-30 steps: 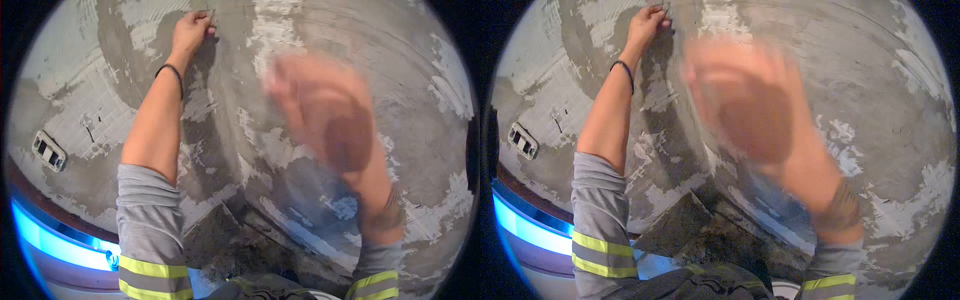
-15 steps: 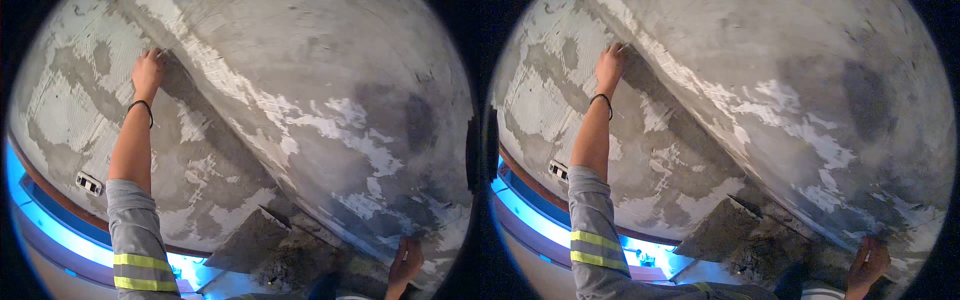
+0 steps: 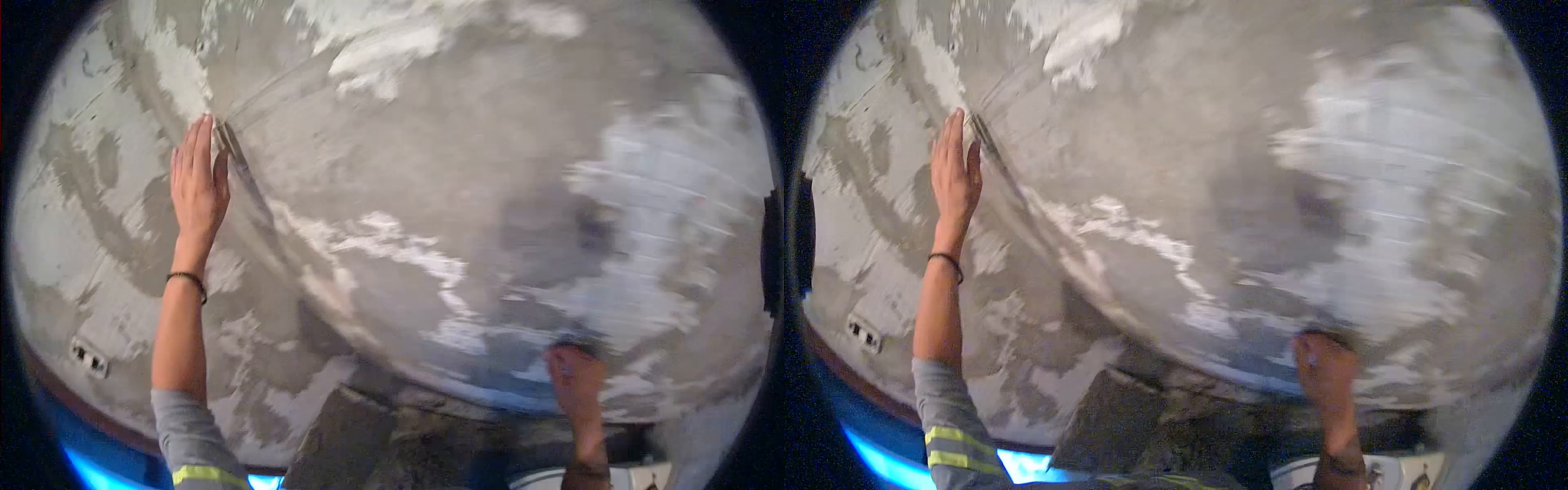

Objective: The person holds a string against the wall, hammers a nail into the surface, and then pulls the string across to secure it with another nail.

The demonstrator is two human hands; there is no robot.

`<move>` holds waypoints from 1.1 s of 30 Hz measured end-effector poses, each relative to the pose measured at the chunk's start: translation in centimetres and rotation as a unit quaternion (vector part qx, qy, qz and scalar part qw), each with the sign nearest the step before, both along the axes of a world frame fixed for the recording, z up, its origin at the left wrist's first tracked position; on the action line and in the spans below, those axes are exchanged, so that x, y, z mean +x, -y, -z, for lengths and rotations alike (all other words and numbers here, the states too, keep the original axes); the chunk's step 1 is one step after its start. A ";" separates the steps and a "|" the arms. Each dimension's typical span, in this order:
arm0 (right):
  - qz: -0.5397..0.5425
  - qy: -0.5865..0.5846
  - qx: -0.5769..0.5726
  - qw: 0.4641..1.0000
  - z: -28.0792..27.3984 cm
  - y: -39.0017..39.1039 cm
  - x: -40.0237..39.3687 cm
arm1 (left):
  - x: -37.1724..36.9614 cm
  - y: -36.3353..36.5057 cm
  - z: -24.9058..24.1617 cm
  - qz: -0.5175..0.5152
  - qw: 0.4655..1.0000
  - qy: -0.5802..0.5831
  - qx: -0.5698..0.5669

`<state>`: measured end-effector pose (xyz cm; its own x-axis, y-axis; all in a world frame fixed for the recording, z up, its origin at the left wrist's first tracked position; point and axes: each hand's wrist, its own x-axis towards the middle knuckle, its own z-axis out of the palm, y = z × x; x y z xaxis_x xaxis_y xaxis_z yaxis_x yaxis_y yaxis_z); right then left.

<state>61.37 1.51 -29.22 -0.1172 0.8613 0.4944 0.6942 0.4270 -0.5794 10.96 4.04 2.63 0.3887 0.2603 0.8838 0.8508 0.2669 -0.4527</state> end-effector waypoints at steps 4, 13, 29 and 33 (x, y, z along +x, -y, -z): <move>-0.009 -0.006 0.110 0.994 -3.8 1.8 1.5 | 6.3 0.7 -0.4 0.084 0.994 -0.060 -0.032; 0.091 -0.074 0.163 0.980 -6.5 8.8 6.2 | 11.1 1.3 -2.9 0.250 0.968 -0.027 -0.026; 0.039 -0.046 0.194 0.979 -15.4 10.7 2.6 | 5.9 2.8 -2.0 0.179 0.983 -0.017 0.021; -0.123 -0.008 0.157 0.980 -18.2 7.4 -6.3 | -7.3 5.4 -0.8 0.067 0.978 0.167 0.108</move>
<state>55.07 -5.94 -11.07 -0.2922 0.6125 0.7345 0.5397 0.7396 -0.4021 3.69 -1.38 3.45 0.0863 0.0198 0.9961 0.9754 0.2020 -0.0885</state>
